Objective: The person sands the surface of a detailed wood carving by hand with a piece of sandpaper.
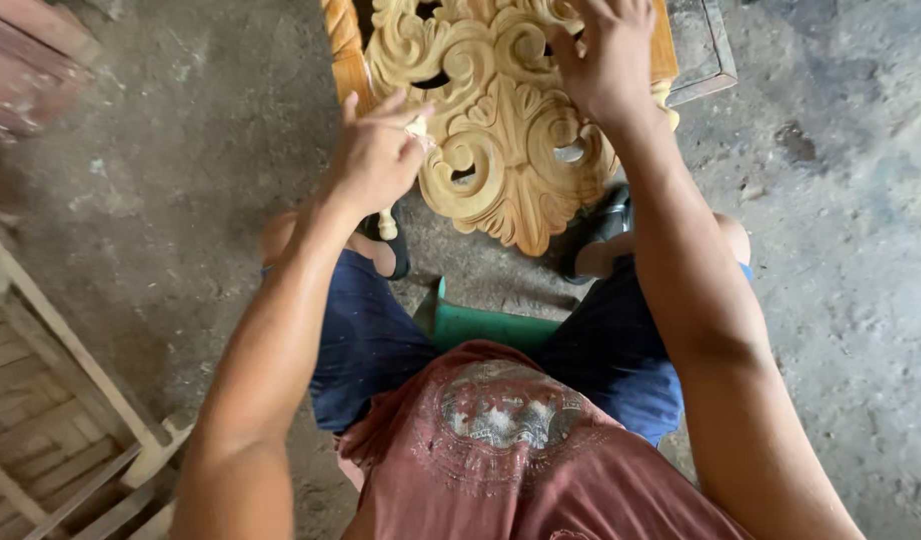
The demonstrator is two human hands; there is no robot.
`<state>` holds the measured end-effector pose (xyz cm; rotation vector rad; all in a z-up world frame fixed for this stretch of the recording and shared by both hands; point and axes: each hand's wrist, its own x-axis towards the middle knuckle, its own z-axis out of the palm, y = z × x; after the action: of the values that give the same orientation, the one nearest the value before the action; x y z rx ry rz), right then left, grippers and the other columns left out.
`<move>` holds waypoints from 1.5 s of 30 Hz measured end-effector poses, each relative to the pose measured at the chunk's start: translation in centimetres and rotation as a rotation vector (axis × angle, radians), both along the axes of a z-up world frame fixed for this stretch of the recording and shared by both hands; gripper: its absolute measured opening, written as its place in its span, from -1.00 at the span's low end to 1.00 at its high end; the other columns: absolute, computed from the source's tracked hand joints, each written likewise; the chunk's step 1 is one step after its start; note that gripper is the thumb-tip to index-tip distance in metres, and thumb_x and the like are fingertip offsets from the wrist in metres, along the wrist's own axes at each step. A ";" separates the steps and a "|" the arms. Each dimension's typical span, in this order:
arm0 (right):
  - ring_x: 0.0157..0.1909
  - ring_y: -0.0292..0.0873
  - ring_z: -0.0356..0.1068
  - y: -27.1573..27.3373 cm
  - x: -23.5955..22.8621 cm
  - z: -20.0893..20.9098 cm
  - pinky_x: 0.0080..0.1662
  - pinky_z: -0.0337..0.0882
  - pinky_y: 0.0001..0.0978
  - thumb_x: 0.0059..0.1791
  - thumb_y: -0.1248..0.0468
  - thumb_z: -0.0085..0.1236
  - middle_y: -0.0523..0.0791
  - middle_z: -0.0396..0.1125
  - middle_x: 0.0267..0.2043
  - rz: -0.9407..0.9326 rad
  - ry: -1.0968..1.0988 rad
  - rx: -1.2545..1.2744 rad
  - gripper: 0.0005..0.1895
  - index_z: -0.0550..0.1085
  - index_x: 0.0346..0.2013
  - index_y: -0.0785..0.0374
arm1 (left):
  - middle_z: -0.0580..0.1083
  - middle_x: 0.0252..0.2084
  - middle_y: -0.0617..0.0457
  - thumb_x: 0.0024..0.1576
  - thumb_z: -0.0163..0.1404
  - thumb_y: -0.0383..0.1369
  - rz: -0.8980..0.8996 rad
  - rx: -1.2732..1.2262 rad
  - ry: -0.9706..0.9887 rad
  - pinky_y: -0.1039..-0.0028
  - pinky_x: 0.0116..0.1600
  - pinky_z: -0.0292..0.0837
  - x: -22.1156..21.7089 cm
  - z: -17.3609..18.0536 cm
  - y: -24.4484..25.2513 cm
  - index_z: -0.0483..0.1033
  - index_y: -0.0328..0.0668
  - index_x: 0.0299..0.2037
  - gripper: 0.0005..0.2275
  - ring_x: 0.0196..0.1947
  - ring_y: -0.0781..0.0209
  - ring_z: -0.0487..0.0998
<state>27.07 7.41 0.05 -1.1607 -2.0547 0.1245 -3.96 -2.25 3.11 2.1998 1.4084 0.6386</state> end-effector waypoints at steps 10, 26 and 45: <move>0.27 -0.20 0.36 -19.4 -3.9 5.4 0.31 0.32 -0.34 0.12 0.11 0.24 -0.01 0.37 0.23 0.232 0.703 -0.684 -0.40 0.30 0.30 0.46 | 0.64 -0.22 0.01 0.33 -0.01 -0.28 0.058 -0.409 -1.399 0.51 -0.23 0.62 8.5 -0.8 -8.1 0.62 -0.29 -0.18 -0.77 -0.28 0.28 0.68; -0.05 -0.26 0.49 -23.6 -5.6 4.9 0.09 0.52 -0.40 0.08 0.42 0.22 -0.10 0.51 -0.06 -0.127 0.746 -0.509 -0.74 0.46 0.06 0.39 | 0.51 -0.24 -0.01 0.18 0.18 -0.31 0.130 0.358 -0.686 0.52 -0.17 0.50 8.7 -1.9 -10.7 0.49 -0.36 0.09 -0.65 -0.27 0.32 0.48; -0.01 -0.09 0.30 -15.6 -3.1 5.8 0.11 0.19 -0.09 0.17 0.13 0.32 -0.10 0.32 -0.07 -0.139 -0.420 -0.068 -0.70 0.62 0.19 0.01 | 0.34 -0.56 0.13 0.32 0.06 -0.24 0.059 0.212 -0.373 0.56 -0.56 0.21 6.5 -2.8 -1.2 0.47 -0.20 -0.44 -0.70 -0.63 0.34 0.26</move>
<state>23.93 -8.16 5.83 -1.4654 -2.3329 -0.1301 2.54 -3.40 0.29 2.0557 1.2584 1.1984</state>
